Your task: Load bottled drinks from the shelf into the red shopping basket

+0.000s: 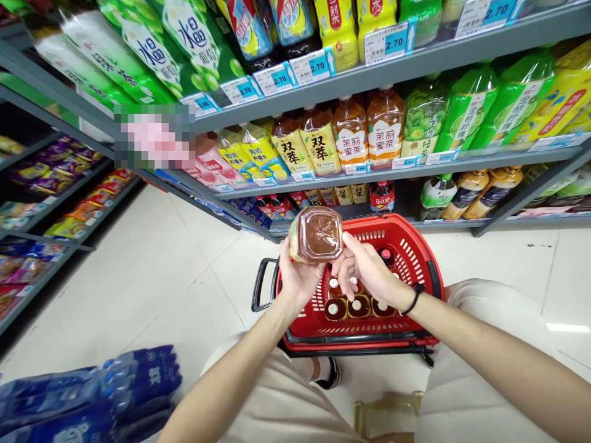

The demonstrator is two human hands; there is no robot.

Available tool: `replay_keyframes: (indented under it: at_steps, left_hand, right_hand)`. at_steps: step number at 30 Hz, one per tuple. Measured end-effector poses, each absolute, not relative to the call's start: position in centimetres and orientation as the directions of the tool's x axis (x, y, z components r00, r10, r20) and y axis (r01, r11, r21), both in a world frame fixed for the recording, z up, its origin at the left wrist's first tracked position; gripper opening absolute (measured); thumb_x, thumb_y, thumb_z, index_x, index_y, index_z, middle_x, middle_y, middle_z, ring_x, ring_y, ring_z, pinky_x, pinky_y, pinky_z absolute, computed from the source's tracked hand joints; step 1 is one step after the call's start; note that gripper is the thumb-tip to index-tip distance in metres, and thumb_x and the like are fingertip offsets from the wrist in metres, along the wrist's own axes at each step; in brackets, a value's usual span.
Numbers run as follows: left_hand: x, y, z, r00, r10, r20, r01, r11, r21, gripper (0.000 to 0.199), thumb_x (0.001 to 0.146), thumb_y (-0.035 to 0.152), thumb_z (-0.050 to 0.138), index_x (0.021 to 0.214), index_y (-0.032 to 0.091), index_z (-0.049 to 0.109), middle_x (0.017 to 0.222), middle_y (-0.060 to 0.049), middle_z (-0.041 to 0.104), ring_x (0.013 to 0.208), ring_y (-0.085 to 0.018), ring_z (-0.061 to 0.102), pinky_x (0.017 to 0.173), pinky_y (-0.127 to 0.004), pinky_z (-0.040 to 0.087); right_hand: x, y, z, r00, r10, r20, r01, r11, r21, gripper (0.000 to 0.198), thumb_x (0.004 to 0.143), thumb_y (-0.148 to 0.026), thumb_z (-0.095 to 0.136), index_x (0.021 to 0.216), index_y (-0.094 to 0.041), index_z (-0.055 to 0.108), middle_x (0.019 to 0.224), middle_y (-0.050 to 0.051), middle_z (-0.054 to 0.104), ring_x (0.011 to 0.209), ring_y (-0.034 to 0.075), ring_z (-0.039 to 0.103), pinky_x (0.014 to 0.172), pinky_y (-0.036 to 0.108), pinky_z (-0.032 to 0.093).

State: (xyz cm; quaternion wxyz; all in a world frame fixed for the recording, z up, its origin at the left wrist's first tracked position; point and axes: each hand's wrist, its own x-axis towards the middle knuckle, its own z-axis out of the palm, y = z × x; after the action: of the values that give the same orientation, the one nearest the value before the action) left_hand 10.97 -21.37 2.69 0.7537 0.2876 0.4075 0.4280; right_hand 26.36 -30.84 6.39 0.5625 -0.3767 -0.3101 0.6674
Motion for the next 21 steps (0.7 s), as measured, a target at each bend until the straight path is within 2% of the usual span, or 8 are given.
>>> replay_keyframes:
  at_steps: [3, 5, 7, 10, 12, 15, 18, 21]
  left_hand:
    - [10.3, -19.3, 4.3, 0.156, 0.962, -0.225, -0.484, 0.273, 0.832, 0.045, 0.100, 0.057, 0.062, 0.123, 0.021, 0.074, 0.128, -0.006, 0.076, 0.103, -0.019, 0.075, 0.083, -0.027, 0.064]
    - [9.3, -17.6, 4.8, 0.095, 0.992, -0.079, -0.423, 0.112, 0.899, 0.048, 0.094, 0.058, 0.070, 0.125, 0.021, 0.073, 0.131, -0.006, 0.075, 0.110, -0.021, 0.074, 0.087, -0.027, 0.063]
    - [7.9, -16.1, 4.6, 0.051, 0.996, 0.066, -0.235, -0.052, 0.971, 0.058, 0.084, 0.062, 0.080, 0.121, 0.018, 0.072, 0.122, -0.008, 0.077, 0.107, -0.024, 0.075, 0.088, -0.029, 0.062]
    - [5.8, -15.1, 3.6, 0.119, 0.971, 0.207, 0.210, -0.228, 0.951, 0.067, 0.076, 0.065, 0.086, 0.116, 0.013, 0.073, 0.112, -0.013, 0.079, 0.099, -0.027, 0.077, 0.087, -0.034, 0.062]
    - [5.1, -15.3, 2.9, 0.223, 0.949, 0.222, 0.495, -0.306, 0.813, 0.069, 0.078, 0.067, 0.082, 0.120, 0.013, 0.071, 0.113, -0.014, 0.079, 0.098, -0.029, 0.077, 0.087, -0.036, 0.061]
    - [5.3, -16.4, 1.9, 0.401, 0.907, 0.128, 0.815, -0.417, 0.403, 0.075, 0.080, 0.071, 0.074, 0.126, 0.012, 0.065, 0.105, -0.015, 0.079, 0.095, -0.035, 0.078, 0.086, -0.040, 0.060]
    - [6.3, -17.1, 0.7, 0.466, 0.883, -0.058, 0.885, -0.466, 0.018, 0.083, 0.085, 0.076, 0.066, 0.132, 0.008, 0.058, 0.101, -0.019, 0.078, 0.095, -0.040, 0.077, 0.086, -0.043, 0.058]
    - [6.9, -17.2, -1.1, 0.407, 0.897, -0.170, 0.899, -0.427, -0.099, 0.086, 0.090, 0.074, 0.062, 0.136, 0.002, 0.054, 0.105, -0.024, 0.078, 0.102, -0.041, 0.077, 0.086, -0.041, 0.057]
  right_hand:
    - [26.3, -30.7, 5.6, -0.033, 0.962, -0.270, -0.392, -0.261, -0.882, 0.072, 0.104, -0.073, 0.034, 0.076, -0.014, 0.063, 0.055, 0.009, 0.064, 0.039, 0.015, 0.057, 0.042, 0.026, 0.035]
    - [26.4, -30.5, 5.1, 0.037, 0.949, -0.312, -0.203, -0.299, -0.933, 0.045, 0.108, -0.047, 0.039, 0.089, -0.014, 0.063, 0.067, 0.009, 0.070, 0.051, 0.016, 0.064, 0.049, 0.026, 0.041]
    - [26.7, -30.5, 4.7, 0.118, 0.960, -0.253, 0.070, -0.262, -0.962, 0.015, 0.103, -0.026, 0.051, 0.101, -0.015, 0.061, 0.086, 0.009, 0.075, 0.072, 0.018, 0.071, 0.064, 0.028, 0.049]
    - [27.5, -30.5, 4.5, 0.062, 0.976, -0.210, 0.413, -0.217, -0.885, 0.014, 0.099, -0.022, 0.061, 0.111, -0.016, 0.060, 0.109, 0.011, 0.075, 0.093, 0.022, 0.072, 0.084, 0.033, 0.051]
    - [28.0, -30.6, 4.6, 0.013, 0.967, -0.253, 0.570, -0.215, -0.793, 0.021, 0.102, -0.026, 0.058, 0.119, -0.013, 0.060, 0.121, 0.016, 0.070, 0.107, 0.027, 0.070, 0.093, 0.038, 0.052]
    - [28.4, -30.8, 5.0, 0.013, 0.965, -0.261, 0.756, -0.180, -0.630, 0.032, 0.104, -0.022, 0.051, 0.132, -0.007, 0.054, 0.140, 0.024, 0.058, 0.131, 0.037, 0.059, 0.105, 0.048, 0.049]
    - [28.4, -31.1, 5.4, -0.036, 0.938, -0.345, 0.780, -0.190, -0.597, 0.034, 0.105, -0.022, 0.049, 0.135, -0.007, 0.051, 0.142, 0.026, 0.055, 0.133, 0.038, 0.057, 0.107, 0.050, 0.049]
    - [28.5, -31.4, 5.8, -0.086, 0.925, -0.369, 0.765, -0.176, -0.620, 0.033, 0.107, -0.024, 0.049, 0.134, -0.007, 0.051, 0.139, 0.026, 0.057, 0.134, 0.037, 0.058, 0.109, 0.047, 0.048]
